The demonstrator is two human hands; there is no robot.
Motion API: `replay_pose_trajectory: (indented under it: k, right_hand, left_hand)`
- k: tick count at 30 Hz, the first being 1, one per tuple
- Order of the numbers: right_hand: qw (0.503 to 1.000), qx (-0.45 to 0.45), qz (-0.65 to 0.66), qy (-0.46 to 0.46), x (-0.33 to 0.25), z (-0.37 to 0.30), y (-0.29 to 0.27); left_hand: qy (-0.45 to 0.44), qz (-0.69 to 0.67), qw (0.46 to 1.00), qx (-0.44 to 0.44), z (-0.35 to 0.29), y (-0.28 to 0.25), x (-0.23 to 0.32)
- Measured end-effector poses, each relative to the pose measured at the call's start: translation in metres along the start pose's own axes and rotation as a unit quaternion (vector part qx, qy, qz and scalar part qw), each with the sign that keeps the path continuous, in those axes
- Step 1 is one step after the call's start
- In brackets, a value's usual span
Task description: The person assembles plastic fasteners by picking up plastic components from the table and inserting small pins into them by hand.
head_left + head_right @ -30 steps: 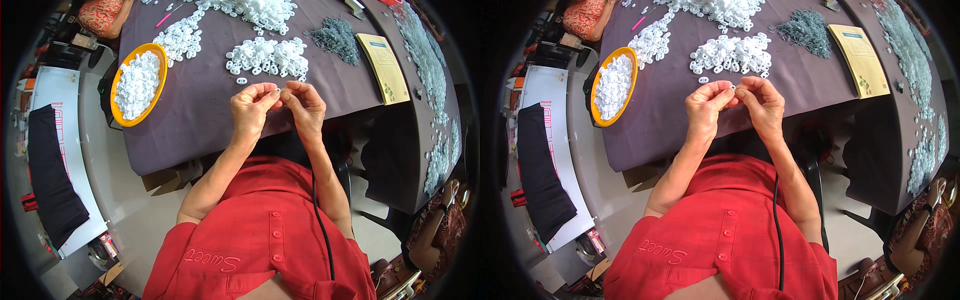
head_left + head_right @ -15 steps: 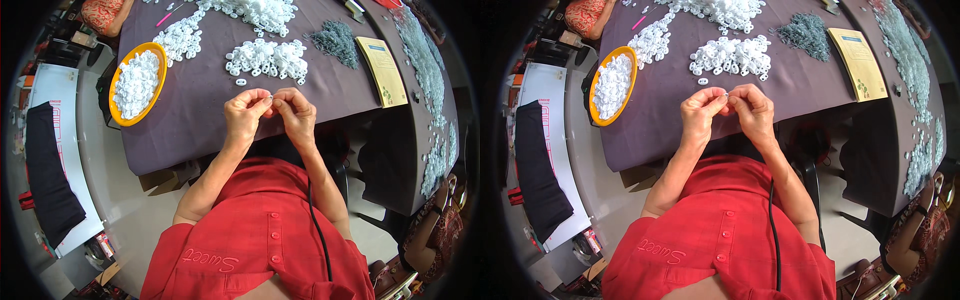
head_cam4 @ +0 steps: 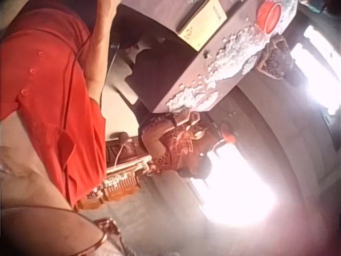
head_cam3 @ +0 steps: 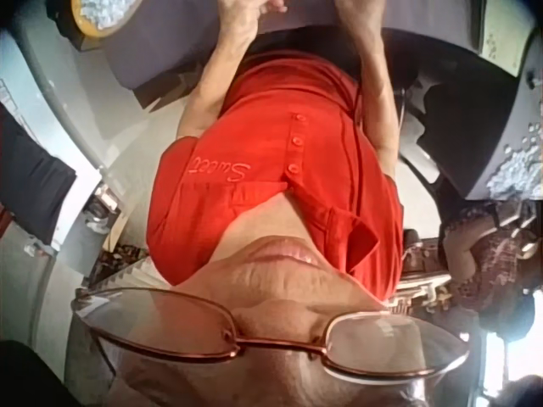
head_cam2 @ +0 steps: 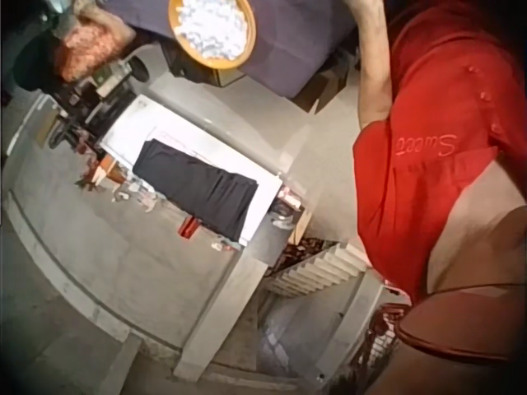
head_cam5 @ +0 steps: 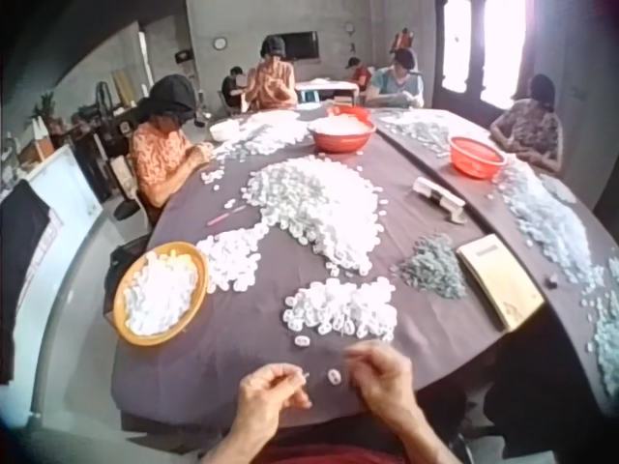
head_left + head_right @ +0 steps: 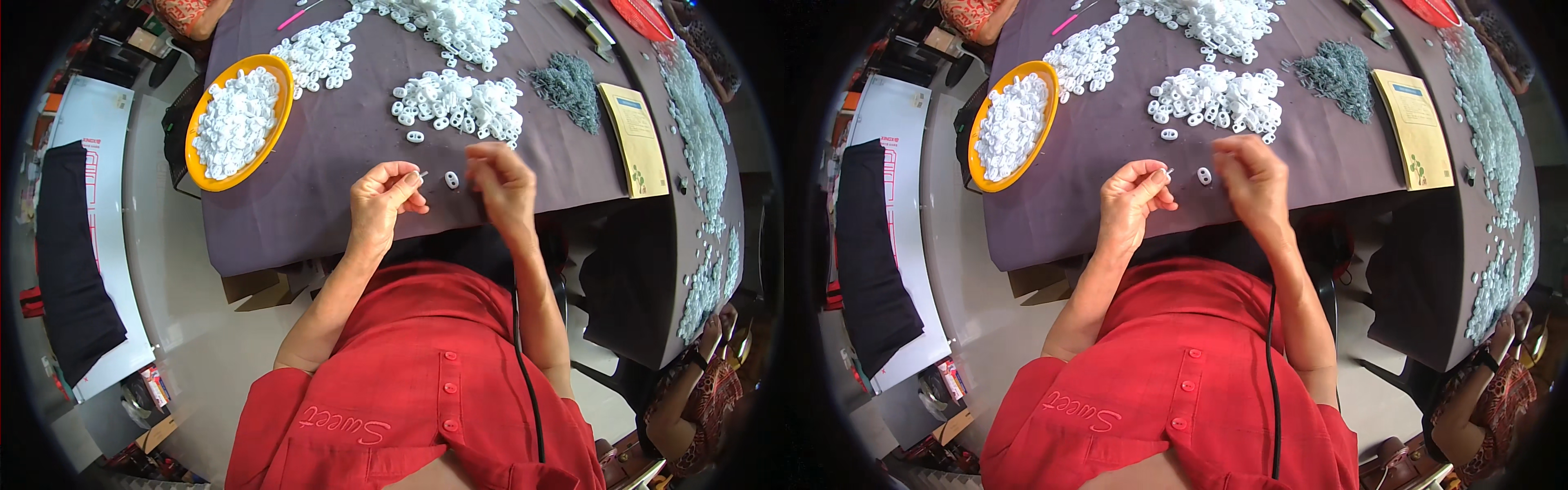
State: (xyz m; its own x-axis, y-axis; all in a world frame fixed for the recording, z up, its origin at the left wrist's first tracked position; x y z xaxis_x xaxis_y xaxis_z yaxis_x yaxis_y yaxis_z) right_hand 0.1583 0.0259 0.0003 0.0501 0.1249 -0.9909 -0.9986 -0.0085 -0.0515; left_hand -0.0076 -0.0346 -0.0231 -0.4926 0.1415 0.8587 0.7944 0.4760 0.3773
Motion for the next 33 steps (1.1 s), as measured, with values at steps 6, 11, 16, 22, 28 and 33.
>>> replay_pose_trajectory:
  k: [6,11,16,22,28,33]
  right_hand:
    - [0.972,0.034,-0.200,-0.115,-0.014,0.026,-0.011]
    - [0.963,-0.071,-0.240,-0.104,-0.024,0.014,0.008]
    - [0.922,-0.053,-0.344,-0.170,-0.030,-0.015,0.024]
    - [0.919,-0.047,-0.348,-0.180,-0.023,-0.013,0.029]
    - [0.976,-0.044,-0.213,-0.019,-0.005,-0.004,0.016]
    - [0.988,0.000,0.094,0.121,0.010,-0.004,0.009]
  left_hand:
    - [-0.010,-0.011,1.000,0.009,0.005,-0.005,0.002]
    - [-0.012,-0.016,1.000,0.010,0.006,-0.007,0.003]
    - [-0.014,-0.014,1.000,0.001,0.005,-0.006,0.002]
    - [-0.012,0.002,1.000,-0.002,0.003,-0.001,0.001]
    - [-0.025,0.004,1.000,0.000,0.002,0.010,-0.004]
    - [-0.017,0.028,0.999,-0.004,0.001,0.017,-0.008]
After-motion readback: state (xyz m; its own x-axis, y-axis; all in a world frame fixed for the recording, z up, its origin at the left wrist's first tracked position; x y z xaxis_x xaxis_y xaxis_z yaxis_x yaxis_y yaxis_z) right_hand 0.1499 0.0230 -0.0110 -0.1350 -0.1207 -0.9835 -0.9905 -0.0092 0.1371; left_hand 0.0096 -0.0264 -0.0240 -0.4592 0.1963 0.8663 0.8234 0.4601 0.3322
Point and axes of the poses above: each hand's wrist, its own z-axis towards the middle knuckle, its own y-axis out of the palm, x = y × z, the point moved 5 cm from there along z, towards the middle knuckle, and after that the axes turned 11 degrees about x, right-handed, at the moved point
